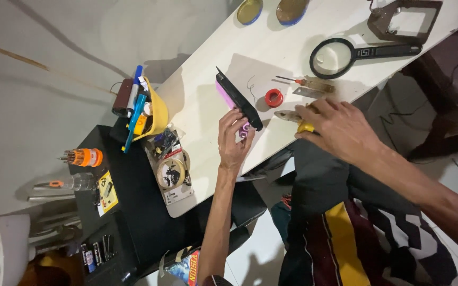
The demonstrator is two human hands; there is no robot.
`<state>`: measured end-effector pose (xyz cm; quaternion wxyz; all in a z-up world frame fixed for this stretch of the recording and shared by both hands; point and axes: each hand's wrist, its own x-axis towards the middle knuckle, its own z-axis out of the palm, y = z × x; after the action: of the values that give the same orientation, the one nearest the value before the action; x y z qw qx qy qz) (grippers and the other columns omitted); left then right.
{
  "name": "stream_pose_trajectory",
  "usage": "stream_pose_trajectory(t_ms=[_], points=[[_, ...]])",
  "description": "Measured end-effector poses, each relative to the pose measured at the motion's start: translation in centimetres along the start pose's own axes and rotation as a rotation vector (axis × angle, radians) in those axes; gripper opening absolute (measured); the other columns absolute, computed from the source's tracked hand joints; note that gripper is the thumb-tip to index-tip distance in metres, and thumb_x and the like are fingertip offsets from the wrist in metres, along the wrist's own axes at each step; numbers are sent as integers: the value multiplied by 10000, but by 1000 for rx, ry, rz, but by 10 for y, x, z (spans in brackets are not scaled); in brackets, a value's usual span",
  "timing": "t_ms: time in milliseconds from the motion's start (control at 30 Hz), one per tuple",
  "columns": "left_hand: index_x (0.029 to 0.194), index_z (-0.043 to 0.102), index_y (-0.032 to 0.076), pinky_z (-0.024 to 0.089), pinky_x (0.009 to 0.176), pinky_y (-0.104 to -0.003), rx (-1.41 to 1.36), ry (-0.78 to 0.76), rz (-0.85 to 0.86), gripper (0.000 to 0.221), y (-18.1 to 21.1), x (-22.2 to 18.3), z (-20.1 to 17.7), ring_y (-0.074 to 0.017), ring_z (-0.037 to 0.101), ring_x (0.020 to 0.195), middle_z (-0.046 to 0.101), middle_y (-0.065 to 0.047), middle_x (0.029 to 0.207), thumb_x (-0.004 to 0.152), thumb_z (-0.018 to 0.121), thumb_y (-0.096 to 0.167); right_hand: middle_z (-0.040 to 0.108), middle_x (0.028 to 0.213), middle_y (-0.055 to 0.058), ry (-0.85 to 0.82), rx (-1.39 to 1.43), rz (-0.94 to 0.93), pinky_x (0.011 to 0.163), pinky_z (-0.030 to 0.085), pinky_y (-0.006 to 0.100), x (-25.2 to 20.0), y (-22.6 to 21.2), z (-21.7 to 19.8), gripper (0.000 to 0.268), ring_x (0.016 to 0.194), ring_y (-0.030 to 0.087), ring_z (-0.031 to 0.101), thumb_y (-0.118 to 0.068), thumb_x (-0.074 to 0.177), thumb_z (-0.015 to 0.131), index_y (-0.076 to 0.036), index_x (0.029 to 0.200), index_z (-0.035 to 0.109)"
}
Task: Soldering interconnect wires onto a lithium-ion battery pack and trimming them with pliers.
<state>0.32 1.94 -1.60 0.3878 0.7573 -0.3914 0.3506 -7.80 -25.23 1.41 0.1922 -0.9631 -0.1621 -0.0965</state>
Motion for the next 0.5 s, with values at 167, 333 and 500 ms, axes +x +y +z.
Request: stream_pose_trajectory(t_ms=[167, 333, 500], points=[[1111, 706, -10, 610, 905, -489, 20, 5, 47, 223, 0, -1, 3, -402, 706, 1052, 682, -160, 1087, 925, 769, 95, 662, 1142, 114, 106, -85, -103, 854, 561, 451, 16, 1, 16, 531, 1076, 323, 664, -484, 901, 707, -211, 1356, 671], [1101, 724, -20, 623, 883, -478, 37, 23, 72, 222, 2, 4, 3, -400, 722, 1009, 696, -163, 1053, 907, 782, 71, 640, 1189, 102, 234, -89, -180, 823, 517, 446, 20, 5, 35, 492, 1102, 316, 620, -505, 923, 697, -206, 1314, 698], [1113, 737, -31, 634, 860, -476, 44, 50, 78, 224, 2, 5, 3, -396, 732, 1004, 705, -163, 1058, 906, 778, 46, 594, 1255, 109, 176, -21, -171, 867, 490, 451, 20, 3, 21, 508, 1116, 301, 587, -519, 958, 641, -217, 1365, 673]])
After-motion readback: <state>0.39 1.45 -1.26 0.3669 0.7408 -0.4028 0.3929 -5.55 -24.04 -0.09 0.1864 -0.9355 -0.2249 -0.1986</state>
